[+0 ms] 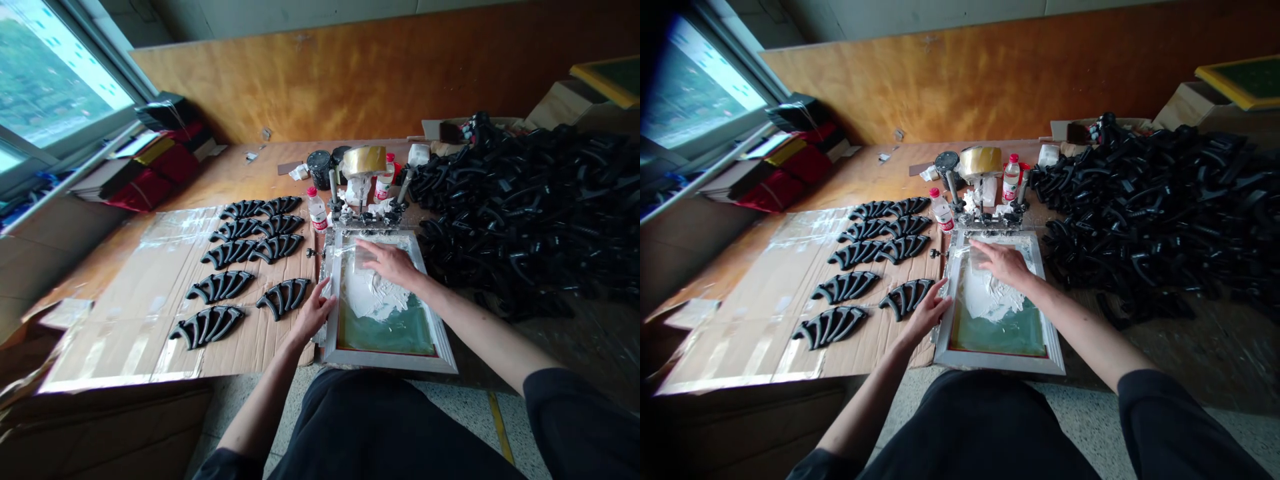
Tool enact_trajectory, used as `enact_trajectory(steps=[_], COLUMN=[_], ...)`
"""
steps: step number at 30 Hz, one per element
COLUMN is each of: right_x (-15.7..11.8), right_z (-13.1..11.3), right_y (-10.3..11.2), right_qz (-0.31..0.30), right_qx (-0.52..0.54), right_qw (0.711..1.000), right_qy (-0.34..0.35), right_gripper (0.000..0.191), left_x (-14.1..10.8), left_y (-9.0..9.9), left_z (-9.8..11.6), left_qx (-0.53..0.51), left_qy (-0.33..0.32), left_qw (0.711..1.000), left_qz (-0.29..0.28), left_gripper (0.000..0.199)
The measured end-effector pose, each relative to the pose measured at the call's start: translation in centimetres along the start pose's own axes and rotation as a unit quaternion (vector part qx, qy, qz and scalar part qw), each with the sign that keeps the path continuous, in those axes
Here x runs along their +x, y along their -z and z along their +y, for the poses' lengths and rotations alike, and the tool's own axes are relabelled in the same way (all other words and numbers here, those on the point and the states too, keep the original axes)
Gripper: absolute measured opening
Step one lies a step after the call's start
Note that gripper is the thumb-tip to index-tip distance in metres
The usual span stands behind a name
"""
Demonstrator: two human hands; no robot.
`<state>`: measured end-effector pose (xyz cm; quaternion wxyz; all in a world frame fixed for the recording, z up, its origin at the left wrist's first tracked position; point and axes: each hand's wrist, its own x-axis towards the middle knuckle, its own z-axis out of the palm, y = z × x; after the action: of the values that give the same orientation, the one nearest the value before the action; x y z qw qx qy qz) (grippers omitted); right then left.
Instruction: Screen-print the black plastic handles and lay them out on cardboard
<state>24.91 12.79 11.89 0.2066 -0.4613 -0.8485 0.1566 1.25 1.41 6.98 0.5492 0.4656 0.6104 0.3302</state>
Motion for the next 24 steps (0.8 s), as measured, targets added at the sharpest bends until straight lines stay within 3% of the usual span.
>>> enact_trajectory(steps=[3, 6, 9, 12, 15, 16, 19, 21, 24], right_x=[1.8, 0.1, -3.4, -6.5, -7.9, -8.1, -8.3, -8.6, -9.3], right_z=[3.7, 8.4, 10.3, 8.1, 4.1, 2.7, -1.2, -3.1, -2.6], right_y=[3.8, 6.0, 3.8, -1.5, -5.8, -6.5, -7.1, -7.1, -6.7], right_qz=[0.089, 0.193, 0.11, 0.004, -0.062, -0.082, -0.087, -0.069, -0.102], right_qx=[0.001, -0.026, -0.093, -0.084, -0.071, -0.071, -0.053, -0.018, 0.068], right_qw=[0.995, 0.97, 0.977, 0.991, 0.992, 0.989, 0.983, 0.992, 0.992], right_qy=[-0.051, -0.143, -0.16, -0.1, -0.082, -0.1, -0.155, -0.103, 0.022], right_gripper=[0.045, 0.027, 0.035, 0.027, 0.013, 0.01, 0.009, 0.009, 0.011], left_x=[-0.7, -0.4, 1.1, 2.6, 2.3, 1.8, -0.9, -2.5, -3.3], left_y=[0.8, 1.1, 1.1, 0.5, -1.5, -2.5, -5.9, -7.6, -7.2], left_z=[3.3, 7.1, 10.5, 12.2, 10.6, 9.3, 4.4, 1.4, -1.8], left_qx=[-0.067, -0.128, -0.169, -0.196, -0.223, -0.22, -0.184, -0.214, -0.272], left_qy=[-0.03, -0.083, -0.185, -0.223, -0.179, -0.134, 0.073, 0.143, 0.145], left_qw=[0.997, 0.988, 0.968, 0.954, 0.952, 0.961, 0.979, 0.962, 0.951], left_qz=[0.015, 0.027, 0.03, 0.052, 0.11, 0.097, -0.055, -0.09, -0.022], left_gripper=[0.06, 0.061, 0.056, 0.055, 0.058, 0.06, 0.067, 0.067, 0.06])
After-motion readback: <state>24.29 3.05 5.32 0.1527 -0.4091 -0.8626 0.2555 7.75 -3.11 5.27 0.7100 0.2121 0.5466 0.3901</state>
